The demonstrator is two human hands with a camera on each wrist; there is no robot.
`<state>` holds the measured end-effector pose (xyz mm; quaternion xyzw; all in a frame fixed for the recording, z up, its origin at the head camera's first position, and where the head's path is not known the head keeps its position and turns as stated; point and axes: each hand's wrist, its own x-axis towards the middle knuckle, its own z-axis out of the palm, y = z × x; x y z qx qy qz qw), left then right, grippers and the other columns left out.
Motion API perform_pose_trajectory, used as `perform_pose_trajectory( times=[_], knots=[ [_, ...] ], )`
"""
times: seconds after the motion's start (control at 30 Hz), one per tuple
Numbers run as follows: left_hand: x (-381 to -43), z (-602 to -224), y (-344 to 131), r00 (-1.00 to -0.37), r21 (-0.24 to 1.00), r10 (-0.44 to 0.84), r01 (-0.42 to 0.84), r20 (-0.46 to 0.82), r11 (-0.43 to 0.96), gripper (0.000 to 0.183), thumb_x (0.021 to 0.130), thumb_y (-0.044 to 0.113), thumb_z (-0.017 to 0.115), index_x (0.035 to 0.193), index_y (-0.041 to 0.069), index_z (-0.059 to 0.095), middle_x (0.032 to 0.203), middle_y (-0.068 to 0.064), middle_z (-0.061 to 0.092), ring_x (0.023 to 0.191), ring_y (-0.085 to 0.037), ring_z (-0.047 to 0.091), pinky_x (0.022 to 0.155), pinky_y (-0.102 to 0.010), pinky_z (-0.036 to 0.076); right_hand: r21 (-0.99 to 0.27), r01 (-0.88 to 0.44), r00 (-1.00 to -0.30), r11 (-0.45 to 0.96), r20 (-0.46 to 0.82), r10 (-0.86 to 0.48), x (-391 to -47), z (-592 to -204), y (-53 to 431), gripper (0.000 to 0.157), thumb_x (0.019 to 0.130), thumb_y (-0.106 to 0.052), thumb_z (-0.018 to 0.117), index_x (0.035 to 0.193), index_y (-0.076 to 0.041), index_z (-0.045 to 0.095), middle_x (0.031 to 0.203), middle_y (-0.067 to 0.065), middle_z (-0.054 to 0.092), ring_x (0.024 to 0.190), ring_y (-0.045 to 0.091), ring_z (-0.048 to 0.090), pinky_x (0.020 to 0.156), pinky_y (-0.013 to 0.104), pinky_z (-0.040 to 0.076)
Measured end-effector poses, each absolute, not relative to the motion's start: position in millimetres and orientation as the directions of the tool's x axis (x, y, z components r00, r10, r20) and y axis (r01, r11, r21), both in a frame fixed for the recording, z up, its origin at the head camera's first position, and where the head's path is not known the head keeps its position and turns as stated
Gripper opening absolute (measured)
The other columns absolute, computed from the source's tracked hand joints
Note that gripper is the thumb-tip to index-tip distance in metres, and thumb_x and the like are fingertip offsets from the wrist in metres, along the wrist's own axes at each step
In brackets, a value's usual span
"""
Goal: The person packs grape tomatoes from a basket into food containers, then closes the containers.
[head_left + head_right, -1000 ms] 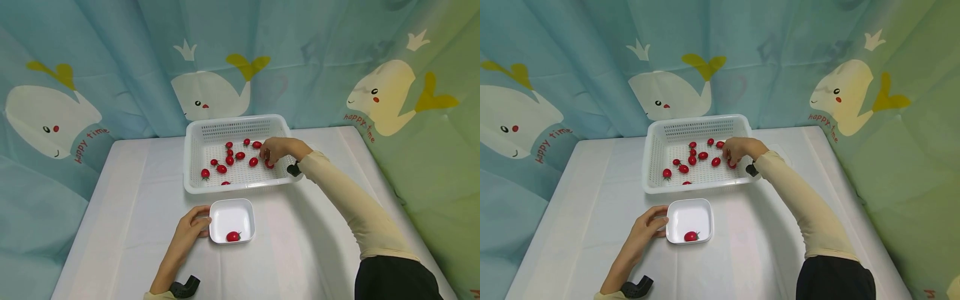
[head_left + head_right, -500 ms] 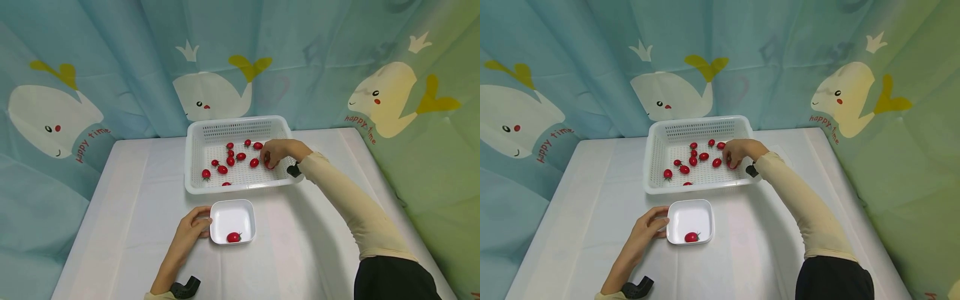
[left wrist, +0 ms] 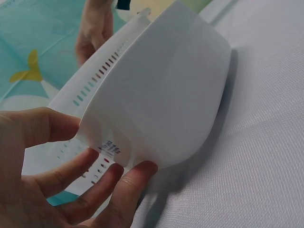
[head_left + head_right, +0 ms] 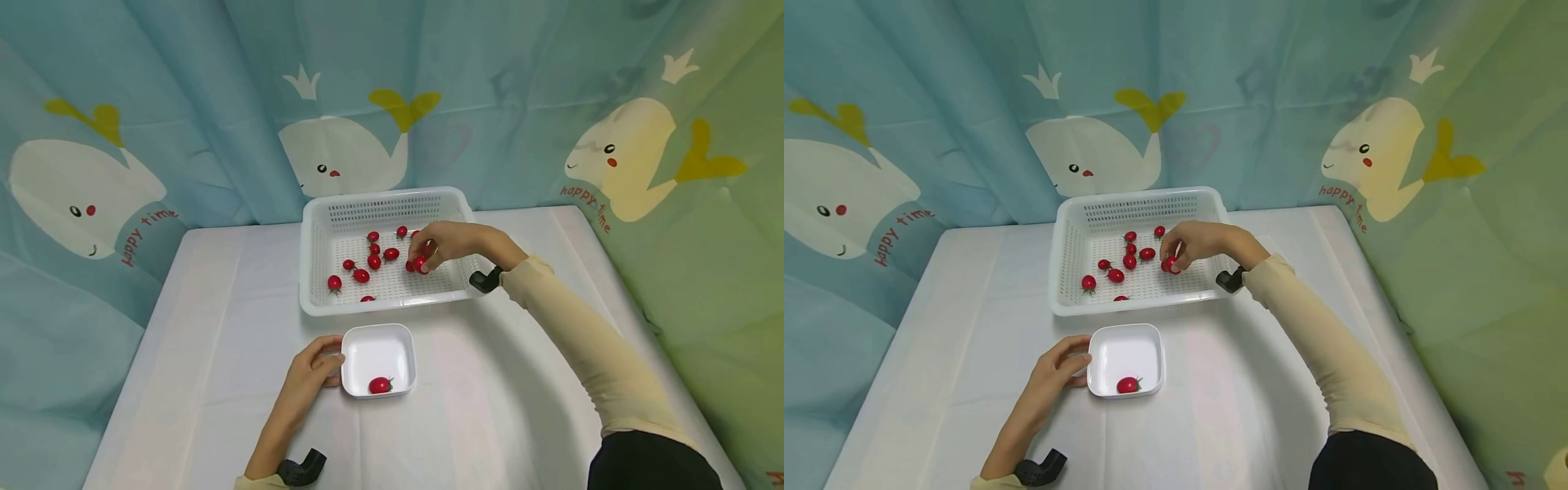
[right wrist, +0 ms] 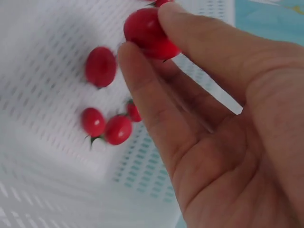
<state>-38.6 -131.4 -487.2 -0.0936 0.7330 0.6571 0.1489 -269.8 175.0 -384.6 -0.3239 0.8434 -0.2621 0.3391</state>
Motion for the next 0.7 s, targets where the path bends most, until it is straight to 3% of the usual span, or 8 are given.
perform_pose_trajectory(
  times=[0.4, 0.7],
  knots=[
    [-38.0, -487.8, -131.8, -0.939, 0.934, 0.048, -0.334, -0.342, 0.124, 0.04, 0.098, 0.014, 0.066, 0.138, 0.01, 0.063, 0.14, -0.016, 0.063, 0.112, -0.022, 0.069, 0.078, -0.025, 0.062, -0.821, -0.338, -0.583, 0.459, -0.201, -0.788, -234.4, -380.4, 170.4, 0.032, 0.092, -0.012, 0.079, 0.123, -0.008, 0.071, 0.123, 0.006, 0.07, 0.113, 0.022, 0.069, 0.1, 0.035, 0.059],
    [-38.7, -488.0, -131.8, -0.939, 0.935, 0.054, -0.332, -0.34, 0.123, 0.04, 0.099, 0.015, 0.067, 0.138, 0.011, 0.063, 0.14, -0.016, 0.063, 0.111, -0.022, 0.069, 0.078, -0.025, 0.062, -0.864, -0.304, -0.603, 0.401, -0.152, -0.783, -199.5, -384.9, 164.2, 0.03, 0.091, -0.014, 0.08, 0.12, -0.016, 0.071, 0.119, 0.002, 0.071, 0.114, 0.019, 0.068, 0.097, 0.031, 0.06]
  ],
)
